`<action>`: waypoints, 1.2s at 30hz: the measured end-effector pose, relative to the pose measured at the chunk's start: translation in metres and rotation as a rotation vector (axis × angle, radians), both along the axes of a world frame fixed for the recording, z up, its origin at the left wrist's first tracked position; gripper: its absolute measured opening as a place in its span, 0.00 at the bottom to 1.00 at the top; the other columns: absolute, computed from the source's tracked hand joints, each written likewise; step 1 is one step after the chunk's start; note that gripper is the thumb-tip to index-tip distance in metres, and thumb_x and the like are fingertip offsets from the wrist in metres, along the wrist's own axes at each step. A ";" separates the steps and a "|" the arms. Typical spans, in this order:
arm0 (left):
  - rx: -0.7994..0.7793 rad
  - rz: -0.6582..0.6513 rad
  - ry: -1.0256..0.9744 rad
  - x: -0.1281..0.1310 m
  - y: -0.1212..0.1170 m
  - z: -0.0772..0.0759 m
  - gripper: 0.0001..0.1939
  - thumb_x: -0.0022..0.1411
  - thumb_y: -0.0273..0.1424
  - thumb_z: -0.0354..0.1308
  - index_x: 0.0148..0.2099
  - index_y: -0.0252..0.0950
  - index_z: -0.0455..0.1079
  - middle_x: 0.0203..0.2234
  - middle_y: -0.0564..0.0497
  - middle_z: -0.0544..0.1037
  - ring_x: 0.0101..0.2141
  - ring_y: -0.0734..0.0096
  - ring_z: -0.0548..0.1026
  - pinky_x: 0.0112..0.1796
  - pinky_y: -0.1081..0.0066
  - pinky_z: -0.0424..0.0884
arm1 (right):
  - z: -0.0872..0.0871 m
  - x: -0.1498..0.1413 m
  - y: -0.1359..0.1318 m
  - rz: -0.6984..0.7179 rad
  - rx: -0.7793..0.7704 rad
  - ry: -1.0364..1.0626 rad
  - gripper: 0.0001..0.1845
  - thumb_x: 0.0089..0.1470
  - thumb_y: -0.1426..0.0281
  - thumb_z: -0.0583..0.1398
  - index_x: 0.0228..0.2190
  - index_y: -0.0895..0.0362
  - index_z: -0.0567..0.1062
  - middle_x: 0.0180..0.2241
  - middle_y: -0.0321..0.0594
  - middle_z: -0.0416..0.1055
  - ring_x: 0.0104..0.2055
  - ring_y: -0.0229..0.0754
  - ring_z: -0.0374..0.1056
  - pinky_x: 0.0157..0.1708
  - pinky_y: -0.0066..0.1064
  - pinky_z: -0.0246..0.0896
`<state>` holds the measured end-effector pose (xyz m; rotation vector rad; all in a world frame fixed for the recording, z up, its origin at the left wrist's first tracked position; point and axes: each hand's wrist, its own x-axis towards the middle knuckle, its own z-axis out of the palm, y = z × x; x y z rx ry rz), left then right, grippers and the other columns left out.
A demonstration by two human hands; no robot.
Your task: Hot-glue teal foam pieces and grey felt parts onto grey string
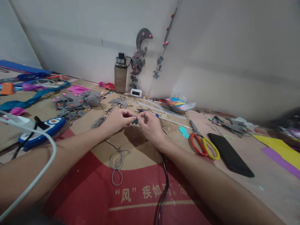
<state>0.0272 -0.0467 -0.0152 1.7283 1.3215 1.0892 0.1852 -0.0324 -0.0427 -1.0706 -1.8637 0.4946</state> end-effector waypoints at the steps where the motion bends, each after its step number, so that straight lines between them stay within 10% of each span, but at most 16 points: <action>1: 0.019 0.011 0.028 0.000 -0.001 0.001 0.09 0.50 0.34 0.60 0.30 0.32 0.76 0.17 0.52 0.73 0.19 0.78 0.66 0.21 0.77 0.60 | 0.001 0.000 -0.001 -0.007 0.012 -0.008 0.08 0.54 0.66 0.54 0.29 0.57 0.70 0.30 0.37 0.68 0.32 0.36 0.61 0.33 0.28 0.55; 28: 0.268 0.026 0.313 -0.007 0.003 0.003 0.09 0.53 0.33 0.57 0.32 0.35 0.76 0.20 0.53 0.74 0.21 0.76 0.66 0.24 0.76 0.60 | 0.007 0.001 -0.007 -0.009 0.023 0.032 0.10 0.53 0.65 0.56 0.36 0.57 0.70 0.29 0.36 0.66 0.29 0.36 0.59 0.30 0.29 0.55; 36: 0.206 0.249 0.002 -0.026 0.019 0.001 0.11 0.53 0.37 0.57 0.33 0.34 0.73 0.19 0.53 0.74 0.17 0.78 0.66 0.20 0.78 0.61 | 0.009 -0.019 -0.033 0.243 -0.110 -0.040 0.09 0.57 0.69 0.52 0.36 0.56 0.71 0.31 0.37 0.70 0.32 0.37 0.65 0.33 0.29 0.59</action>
